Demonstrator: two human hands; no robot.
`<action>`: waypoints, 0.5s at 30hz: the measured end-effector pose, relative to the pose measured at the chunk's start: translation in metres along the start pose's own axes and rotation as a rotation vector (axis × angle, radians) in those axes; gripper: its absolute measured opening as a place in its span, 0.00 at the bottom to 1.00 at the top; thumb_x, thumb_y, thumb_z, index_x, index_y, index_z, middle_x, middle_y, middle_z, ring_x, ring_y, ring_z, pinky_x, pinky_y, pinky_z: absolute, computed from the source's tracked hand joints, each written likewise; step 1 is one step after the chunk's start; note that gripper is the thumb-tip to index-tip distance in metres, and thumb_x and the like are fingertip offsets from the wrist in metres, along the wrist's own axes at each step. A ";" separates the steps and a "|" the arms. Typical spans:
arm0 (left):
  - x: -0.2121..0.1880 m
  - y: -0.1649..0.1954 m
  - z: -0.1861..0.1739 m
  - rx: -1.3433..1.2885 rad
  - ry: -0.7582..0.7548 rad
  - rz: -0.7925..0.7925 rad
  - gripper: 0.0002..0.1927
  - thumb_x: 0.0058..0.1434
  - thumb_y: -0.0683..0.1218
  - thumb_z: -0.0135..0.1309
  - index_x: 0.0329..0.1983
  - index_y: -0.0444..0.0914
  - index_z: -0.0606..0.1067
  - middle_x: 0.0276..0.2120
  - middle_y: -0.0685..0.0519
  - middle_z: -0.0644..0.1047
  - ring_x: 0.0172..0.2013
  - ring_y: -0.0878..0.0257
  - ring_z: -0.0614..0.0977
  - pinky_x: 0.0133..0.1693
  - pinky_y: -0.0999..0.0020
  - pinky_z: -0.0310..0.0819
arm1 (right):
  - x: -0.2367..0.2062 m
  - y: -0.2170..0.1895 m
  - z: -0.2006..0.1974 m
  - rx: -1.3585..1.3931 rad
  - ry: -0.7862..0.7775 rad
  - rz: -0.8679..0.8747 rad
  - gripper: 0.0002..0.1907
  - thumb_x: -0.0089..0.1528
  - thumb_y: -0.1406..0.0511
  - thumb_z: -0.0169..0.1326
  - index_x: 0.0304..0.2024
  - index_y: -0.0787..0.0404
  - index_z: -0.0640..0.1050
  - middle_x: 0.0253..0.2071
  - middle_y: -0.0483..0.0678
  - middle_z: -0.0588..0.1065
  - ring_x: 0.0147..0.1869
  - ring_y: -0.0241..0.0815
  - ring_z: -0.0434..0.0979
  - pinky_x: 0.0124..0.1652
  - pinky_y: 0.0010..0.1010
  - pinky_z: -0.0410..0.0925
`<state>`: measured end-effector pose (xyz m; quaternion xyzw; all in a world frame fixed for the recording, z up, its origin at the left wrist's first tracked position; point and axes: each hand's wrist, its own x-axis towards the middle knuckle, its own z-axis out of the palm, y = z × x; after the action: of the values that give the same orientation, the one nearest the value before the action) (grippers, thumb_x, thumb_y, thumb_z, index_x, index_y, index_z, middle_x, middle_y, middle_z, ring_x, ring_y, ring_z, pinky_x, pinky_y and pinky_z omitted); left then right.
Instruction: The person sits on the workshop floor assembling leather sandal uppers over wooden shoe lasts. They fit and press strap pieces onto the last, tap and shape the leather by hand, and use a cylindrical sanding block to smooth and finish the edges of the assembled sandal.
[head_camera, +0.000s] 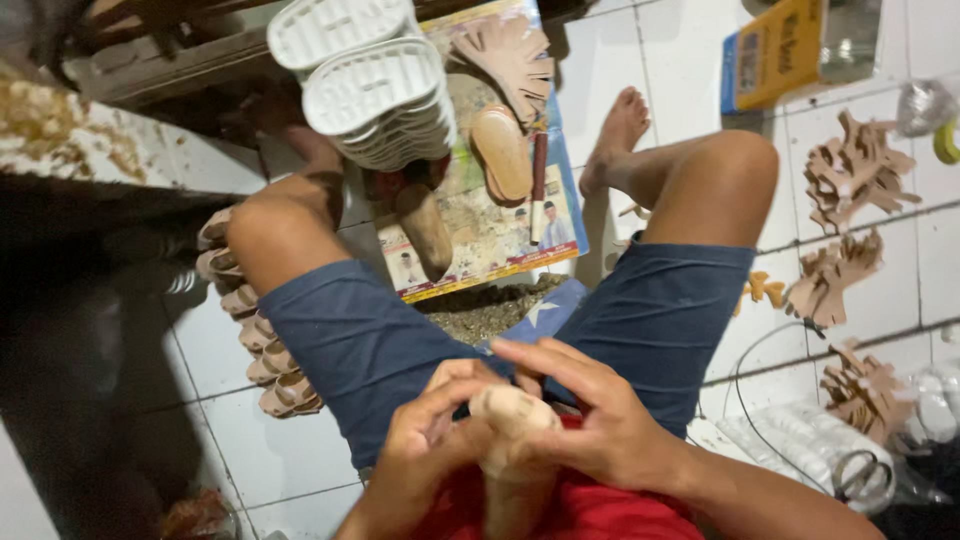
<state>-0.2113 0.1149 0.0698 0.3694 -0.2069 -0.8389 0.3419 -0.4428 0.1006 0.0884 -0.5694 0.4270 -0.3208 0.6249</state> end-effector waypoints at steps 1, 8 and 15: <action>0.005 -0.002 0.000 -0.129 0.043 -0.098 0.26 0.62 0.43 0.57 0.62 0.26 0.70 0.53 0.46 0.74 0.54 0.56 0.79 0.59 0.60 0.72 | 0.002 0.000 -0.002 -0.007 0.022 -0.011 0.42 0.55 0.64 0.70 0.70 0.64 0.69 0.43 0.46 0.73 0.47 0.39 0.74 0.50 0.27 0.68; 0.056 -0.015 0.003 -0.588 -0.256 -0.194 0.43 0.68 0.53 0.57 0.76 0.38 0.45 0.60 0.31 0.70 0.55 0.39 0.78 0.53 0.42 0.75 | -0.026 0.023 -0.063 -0.218 0.366 -0.075 0.29 0.62 0.69 0.61 0.65 0.66 0.71 0.53 0.53 0.74 0.58 0.43 0.75 0.58 0.31 0.67; 0.162 -0.050 0.013 0.206 -0.057 -0.223 0.55 0.48 0.49 0.69 0.74 0.34 0.51 0.52 0.40 0.73 0.48 0.44 0.80 0.48 0.43 0.78 | -0.111 0.184 -0.198 -0.007 1.481 0.141 0.12 0.69 0.70 0.56 0.54 0.69 0.79 0.44 0.44 0.78 0.46 0.33 0.76 0.48 0.24 0.70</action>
<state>-0.3218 0.0328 -0.0295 0.3994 -0.2593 -0.8562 0.2006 -0.6846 0.1392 -0.0713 -0.1772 0.7730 -0.5784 0.1910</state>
